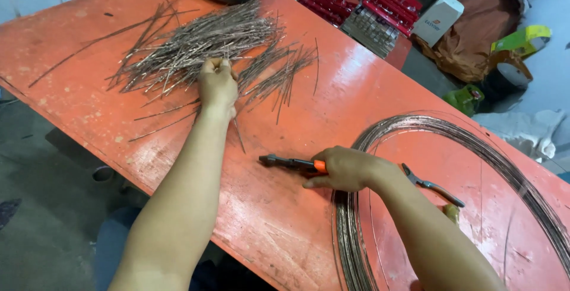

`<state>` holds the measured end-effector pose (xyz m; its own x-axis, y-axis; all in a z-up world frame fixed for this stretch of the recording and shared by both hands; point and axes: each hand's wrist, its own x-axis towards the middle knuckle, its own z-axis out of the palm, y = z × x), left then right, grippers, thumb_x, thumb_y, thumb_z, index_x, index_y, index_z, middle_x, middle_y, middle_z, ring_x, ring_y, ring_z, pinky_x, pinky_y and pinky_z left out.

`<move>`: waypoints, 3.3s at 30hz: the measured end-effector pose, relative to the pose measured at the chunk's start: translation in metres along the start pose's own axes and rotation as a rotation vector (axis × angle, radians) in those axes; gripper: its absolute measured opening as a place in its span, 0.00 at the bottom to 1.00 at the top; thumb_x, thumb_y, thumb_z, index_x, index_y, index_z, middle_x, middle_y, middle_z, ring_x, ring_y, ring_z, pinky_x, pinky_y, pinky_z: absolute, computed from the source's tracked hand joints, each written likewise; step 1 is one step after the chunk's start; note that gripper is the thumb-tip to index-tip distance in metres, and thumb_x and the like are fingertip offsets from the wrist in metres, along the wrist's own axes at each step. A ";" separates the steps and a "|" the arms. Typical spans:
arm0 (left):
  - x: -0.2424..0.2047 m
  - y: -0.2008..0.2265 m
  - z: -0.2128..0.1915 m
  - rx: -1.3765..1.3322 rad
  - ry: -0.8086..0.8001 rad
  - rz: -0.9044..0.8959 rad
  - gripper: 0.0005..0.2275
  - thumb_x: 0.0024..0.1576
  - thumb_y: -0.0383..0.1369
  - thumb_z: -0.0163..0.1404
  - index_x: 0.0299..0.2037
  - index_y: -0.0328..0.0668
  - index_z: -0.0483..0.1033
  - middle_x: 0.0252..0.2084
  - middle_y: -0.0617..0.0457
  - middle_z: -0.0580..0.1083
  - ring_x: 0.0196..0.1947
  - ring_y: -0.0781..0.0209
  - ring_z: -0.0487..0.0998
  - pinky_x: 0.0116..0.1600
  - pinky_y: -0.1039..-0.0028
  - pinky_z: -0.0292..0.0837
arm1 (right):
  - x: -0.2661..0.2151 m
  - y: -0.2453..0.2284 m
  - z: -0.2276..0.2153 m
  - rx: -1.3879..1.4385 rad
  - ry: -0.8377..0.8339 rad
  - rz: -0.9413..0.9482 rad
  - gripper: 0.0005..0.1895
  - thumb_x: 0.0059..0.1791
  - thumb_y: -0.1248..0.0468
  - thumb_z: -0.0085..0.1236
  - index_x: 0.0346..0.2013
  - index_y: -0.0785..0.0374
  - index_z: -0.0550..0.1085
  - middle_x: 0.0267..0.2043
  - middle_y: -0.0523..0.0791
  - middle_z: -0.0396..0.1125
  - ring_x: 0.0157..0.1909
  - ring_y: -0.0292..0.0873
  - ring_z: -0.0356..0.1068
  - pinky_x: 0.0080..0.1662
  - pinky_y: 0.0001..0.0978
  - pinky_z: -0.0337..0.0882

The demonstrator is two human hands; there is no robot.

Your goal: Cutting individual pieces of wire from a large coil using wire cutters on a workbench.

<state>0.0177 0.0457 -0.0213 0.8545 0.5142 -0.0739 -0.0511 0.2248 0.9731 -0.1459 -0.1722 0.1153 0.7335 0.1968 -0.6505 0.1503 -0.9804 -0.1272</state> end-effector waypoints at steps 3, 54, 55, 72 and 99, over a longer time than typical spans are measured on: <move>-0.047 0.031 -0.011 0.224 -0.117 0.112 0.07 0.63 0.34 0.43 0.39 0.44 0.74 0.24 0.54 0.77 0.22 0.62 0.75 0.27 0.76 0.66 | -0.006 0.001 0.000 -0.005 -0.001 0.007 0.22 0.47 0.42 0.58 0.44 0.54 0.78 0.43 0.54 0.74 0.49 0.56 0.74 0.50 0.43 0.74; -0.164 0.079 0.034 0.935 -0.739 0.487 0.10 0.64 0.39 0.39 0.48 0.51 0.73 0.44 0.41 0.77 0.53 0.37 0.76 0.55 0.43 0.71 | -0.008 0.007 0.071 0.247 0.561 0.138 0.46 0.43 0.38 0.62 0.67 0.61 0.61 0.66 0.55 0.55 0.70 0.59 0.52 0.71 0.51 0.49; -0.166 0.073 0.039 0.933 -0.749 0.489 0.10 0.64 0.39 0.39 0.48 0.51 0.73 0.44 0.41 0.77 0.53 0.37 0.76 0.55 0.43 0.71 | -0.009 0.010 0.072 0.252 0.562 0.147 0.46 0.43 0.38 0.62 0.67 0.61 0.61 0.66 0.55 0.55 0.70 0.59 0.52 0.71 0.51 0.49; -0.182 0.016 0.069 1.027 -0.886 0.522 0.11 0.67 0.36 0.36 0.41 0.41 0.71 0.36 0.44 0.76 0.32 0.38 0.75 0.32 0.48 0.65 | -0.112 0.061 0.074 1.396 1.994 0.343 0.47 0.55 0.65 0.50 0.73 0.47 0.26 0.67 0.47 0.68 0.29 0.34 0.83 0.39 0.27 0.87; -0.263 -0.005 0.203 0.742 -1.241 0.455 0.14 0.61 0.41 0.43 0.40 0.46 0.82 0.35 0.46 0.80 0.49 0.41 0.79 0.53 0.53 0.72 | -0.012 0.053 0.123 1.523 1.662 0.381 0.38 0.47 0.70 0.49 0.70 0.55 0.48 0.54 0.58 0.66 0.57 0.59 0.69 0.53 0.52 0.76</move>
<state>-0.1018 -0.2587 0.0381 0.7389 -0.6646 0.1115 -0.4825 -0.4063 0.7759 -0.2276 -0.2274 0.0242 0.4388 -0.8926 0.1040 0.0627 -0.0850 -0.9944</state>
